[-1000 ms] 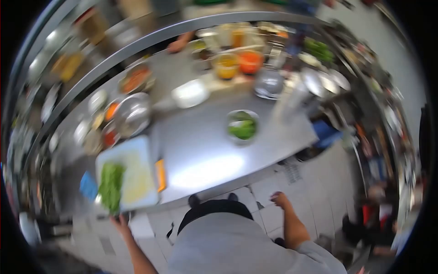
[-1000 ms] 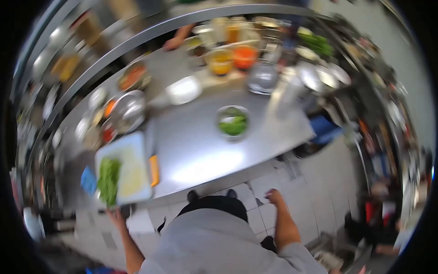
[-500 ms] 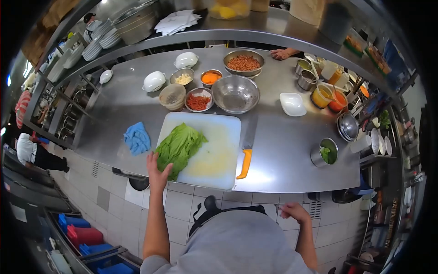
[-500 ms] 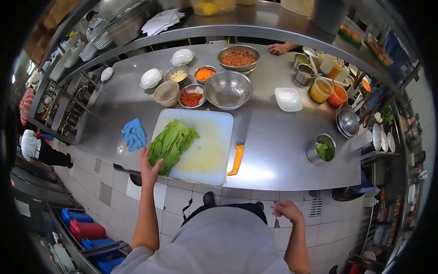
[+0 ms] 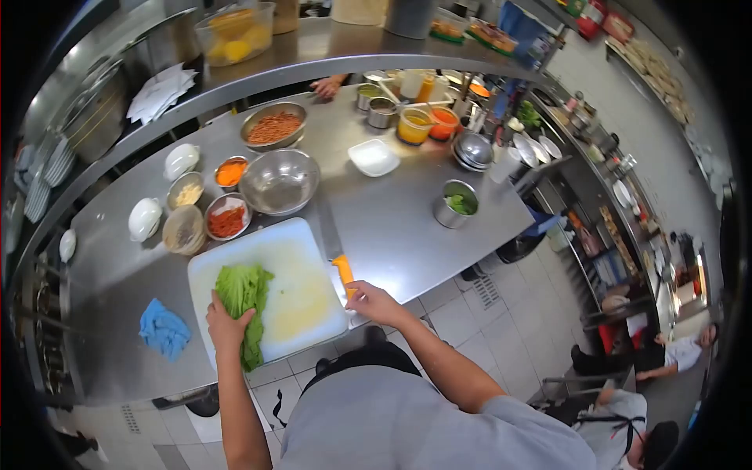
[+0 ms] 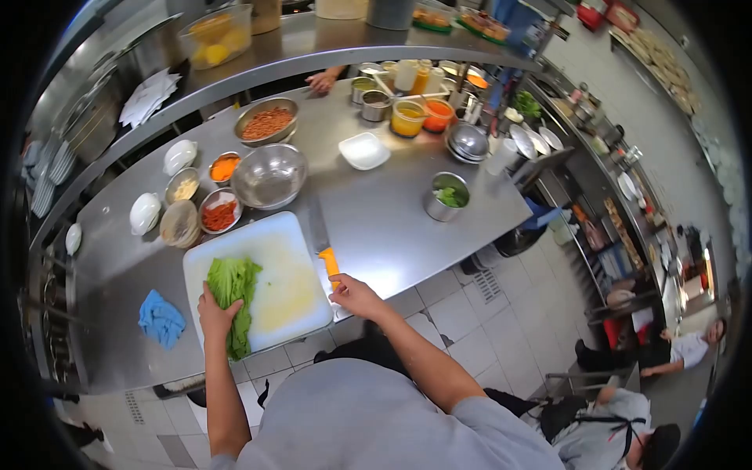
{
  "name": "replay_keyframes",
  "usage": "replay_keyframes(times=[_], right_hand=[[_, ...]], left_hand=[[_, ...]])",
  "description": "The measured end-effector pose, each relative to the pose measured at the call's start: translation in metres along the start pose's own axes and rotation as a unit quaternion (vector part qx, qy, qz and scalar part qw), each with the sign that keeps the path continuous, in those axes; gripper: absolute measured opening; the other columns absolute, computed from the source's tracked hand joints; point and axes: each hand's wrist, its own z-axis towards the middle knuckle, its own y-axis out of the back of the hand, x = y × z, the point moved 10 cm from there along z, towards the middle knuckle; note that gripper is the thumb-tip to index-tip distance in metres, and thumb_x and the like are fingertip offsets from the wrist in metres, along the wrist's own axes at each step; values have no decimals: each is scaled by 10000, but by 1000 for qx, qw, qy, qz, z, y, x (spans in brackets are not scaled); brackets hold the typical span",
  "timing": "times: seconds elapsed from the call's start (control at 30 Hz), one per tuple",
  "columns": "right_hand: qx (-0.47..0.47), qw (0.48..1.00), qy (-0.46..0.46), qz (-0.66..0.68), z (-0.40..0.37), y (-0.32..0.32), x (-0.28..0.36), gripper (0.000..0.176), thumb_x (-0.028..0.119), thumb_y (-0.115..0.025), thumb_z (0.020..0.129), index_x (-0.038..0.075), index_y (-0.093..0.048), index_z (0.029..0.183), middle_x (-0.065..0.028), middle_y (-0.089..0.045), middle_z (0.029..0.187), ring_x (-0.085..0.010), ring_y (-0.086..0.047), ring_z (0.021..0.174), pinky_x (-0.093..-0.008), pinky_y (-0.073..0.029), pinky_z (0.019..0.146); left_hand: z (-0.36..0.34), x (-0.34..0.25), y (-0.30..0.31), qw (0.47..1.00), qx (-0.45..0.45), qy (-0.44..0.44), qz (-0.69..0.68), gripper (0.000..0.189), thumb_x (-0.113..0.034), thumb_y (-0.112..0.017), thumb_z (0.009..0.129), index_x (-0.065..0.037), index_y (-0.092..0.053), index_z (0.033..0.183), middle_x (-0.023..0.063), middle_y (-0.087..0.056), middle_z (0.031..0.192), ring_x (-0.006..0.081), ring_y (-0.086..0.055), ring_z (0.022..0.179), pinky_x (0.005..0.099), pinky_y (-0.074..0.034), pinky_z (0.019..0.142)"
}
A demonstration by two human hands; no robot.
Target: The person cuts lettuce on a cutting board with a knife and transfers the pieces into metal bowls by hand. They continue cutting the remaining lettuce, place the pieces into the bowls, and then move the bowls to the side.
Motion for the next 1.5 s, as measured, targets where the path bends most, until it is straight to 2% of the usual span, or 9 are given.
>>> replay_keyframes(times=[0.17,0.27,0.47,0.6,0.8,1.03,1.2,1.43,1.5], right_hand=[[0,992,-87,92,4,-4,-62,551,210,-737,1051,100,-537,1552,-86,-698,1127,-168,-715,960,-341,-625,833],[-27,990,-60,127,11,7,-75,517,147,-753,1036,91,-562,1512,-61,-696,1036,-136,-690,868,-313,-601,771],[-61,995,-71,25,31,11,-62,578,148,-790,964,54,-593,1499,-60,-683,1021,-136,-645,832,-301,-563,754],[-114,991,-26,-66,61,2,-53,688,179,-828,931,52,-551,1549,-141,-626,1219,-174,-645,878,-337,-577,812],[-67,982,-46,-173,94,-8,-18,826,144,-798,875,65,-451,1620,-227,-512,1473,-436,-613,1322,-463,-546,1102],[-58,974,-55,-214,101,3,-27,944,93,-770,805,72,-385,1667,-236,-508,1472,-445,-627,1298,-477,-550,1112],[-52,974,-70,-209,95,19,-42,1011,96,-786,784,59,-345,1693,-259,-512,1464,-455,-633,1295,-474,-558,1098],[-20,975,-92,-203,87,33,-48,882,94,-744,808,11,-426,1626,-258,-616,1362,-445,-672,1225,-460,-563,1070],[8,990,-127,-67,80,33,-66,724,97,-712,823,-25,-516,1509,-247,-680,1242,-428,-693,1180,-446,-566,1027]], left_hand=[[-10,-22,5,984,78,-40,-157,1211,-598,-833,899,-11,-185,1736,311,-727,1311,464,-704,1243,506,-564,1052],[-7,-26,42,984,172,9,-49,1033,-660,-756,939,4,-414,1653,294,-774,1125,480,-741,1102,516,-582,984],[24,-11,71,991,18,-97,-91,1006,-569,-853,871,-2,-478,1613,330,-500,1579,484,-548,1416,503,-501,1155],[-31,-101,5,997,38,-64,2,1088,-574,-872,839,-139,-378,1706,263,-190,1793,597,-204,1600,792,-259,1224],[-38,-97,-41,982,-33,-131,134,976,-495,-852,868,-288,-396,1707,199,-151,1824,573,-183,1624,808,-233,1230],[25,3,23,990,-91,5,103,886,-450,-827,914,-270,-435,1687,194,-157,1821,586,-213,1608,828,-282,1189],[56,27,54,993,-65,-32,-95,794,-433,-818,925,-198,-520,1623,222,-487,1651,458,-523,1456,668,-452,1149],[135,71,97,975,-200,-84,52,694,-373,-839,893,-158,-618,1515,143,-704,1376,425,-666,1230,527,-556,1014],[151,84,77,999,-40,-8,4,649,-358,-888,832,-123,-698,1406,157,-742,1259,405,-696,1146,510,-574,955]])
